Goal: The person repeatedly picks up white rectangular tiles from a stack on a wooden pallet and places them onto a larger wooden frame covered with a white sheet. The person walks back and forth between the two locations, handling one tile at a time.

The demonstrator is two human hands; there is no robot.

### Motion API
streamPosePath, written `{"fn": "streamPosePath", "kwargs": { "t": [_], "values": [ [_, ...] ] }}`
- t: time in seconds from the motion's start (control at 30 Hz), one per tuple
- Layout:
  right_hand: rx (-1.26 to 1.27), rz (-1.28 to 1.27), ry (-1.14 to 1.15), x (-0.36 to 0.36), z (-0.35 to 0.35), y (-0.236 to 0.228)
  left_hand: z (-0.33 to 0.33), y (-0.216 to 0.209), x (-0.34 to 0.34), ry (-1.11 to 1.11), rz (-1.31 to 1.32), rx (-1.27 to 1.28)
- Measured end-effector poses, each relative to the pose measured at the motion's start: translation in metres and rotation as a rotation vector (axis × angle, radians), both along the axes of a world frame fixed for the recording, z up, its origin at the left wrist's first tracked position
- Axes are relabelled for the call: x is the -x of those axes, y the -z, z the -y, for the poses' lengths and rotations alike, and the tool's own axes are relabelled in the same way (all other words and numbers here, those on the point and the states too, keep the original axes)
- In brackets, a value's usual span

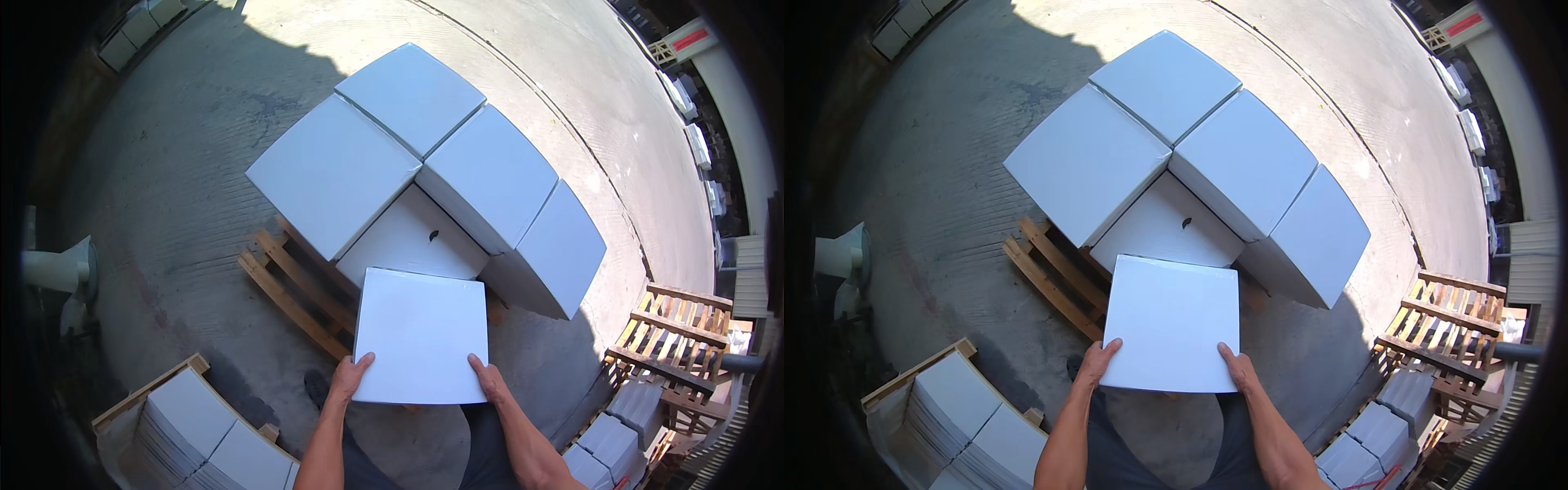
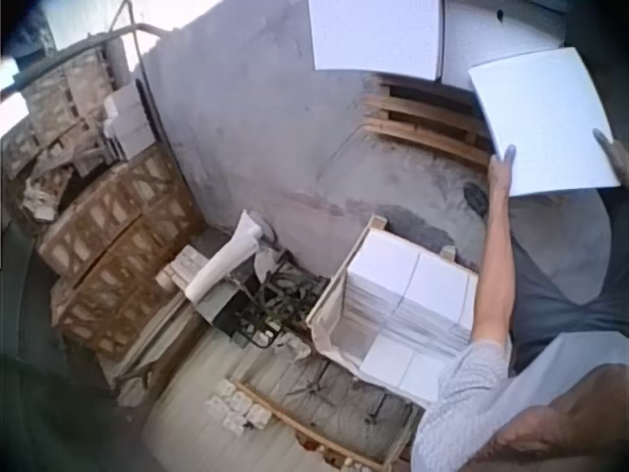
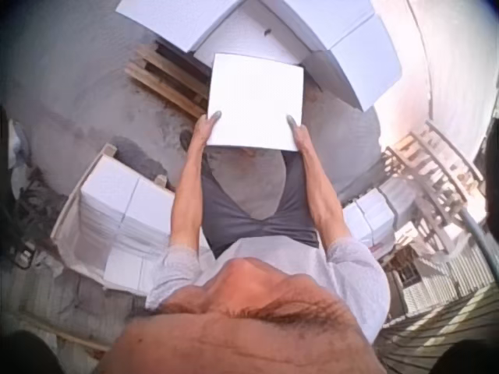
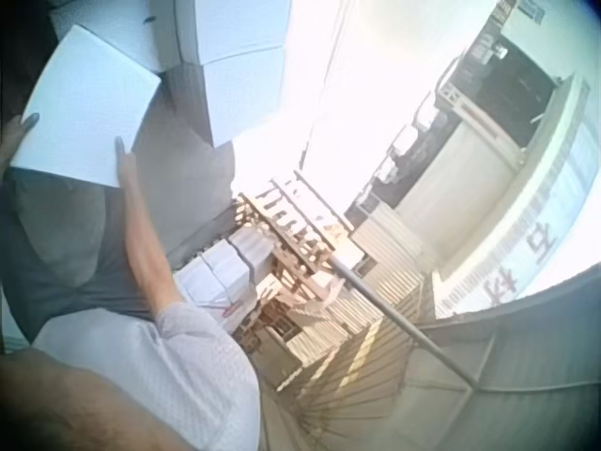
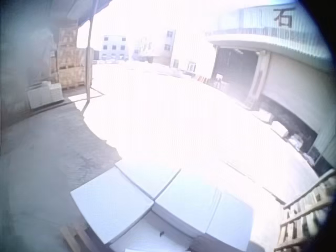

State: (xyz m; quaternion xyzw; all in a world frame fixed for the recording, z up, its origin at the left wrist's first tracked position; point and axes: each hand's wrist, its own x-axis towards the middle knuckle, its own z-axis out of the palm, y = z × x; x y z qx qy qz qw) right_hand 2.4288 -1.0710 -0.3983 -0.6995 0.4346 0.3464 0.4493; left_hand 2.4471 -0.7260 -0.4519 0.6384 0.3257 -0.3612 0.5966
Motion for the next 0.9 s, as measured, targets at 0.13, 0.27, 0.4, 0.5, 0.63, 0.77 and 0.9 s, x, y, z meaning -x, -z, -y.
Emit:
{"fn": "streamPosePath", "kwargs": {
  "t": [0.13, 0.27, 0.4, 0.5, 0.63, 0.77, 0.9],
  "values": [
    [-0.042, -0.083, -0.077, 0.027, -0.045, -0.076, -0.038, -0.090, 0.055, -0.176, -0.257, 0.118],
    [0.018, -0.394, -0.394, 0.041, -0.098, -0.125, -0.082, -0.138, 0.146, -0.463, -0.480, 0.141],
    [0.107, -0.570, -0.634, 0.074, -0.175, -0.141, -0.129, -0.182, 0.262, -0.767, -0.545, 0.220],
    [0.212, -0.630, -0.862, 0.103, -0.275, -0.172, -0.148, -0.160, 0.391, -1.011, -0.489, 0.343],
    [0.252, -0.575, -1.043, 0.146, -0.392, -0.206, -0.208, -0.224, 0.451, -1.206, -0.564, 0.425],
    [0.255, -0.485, -1.185, 0.177, -0.491, -0.221, -0.254, -0.263, 0.518, -1.460, -0.286, 0.472],
    [0.192, -0.412, -1.602, 0.199, -0.599, -0.221, -0.245, -0.186, 0.592, -1.693, -0.246, 0.391]
  ]
}}
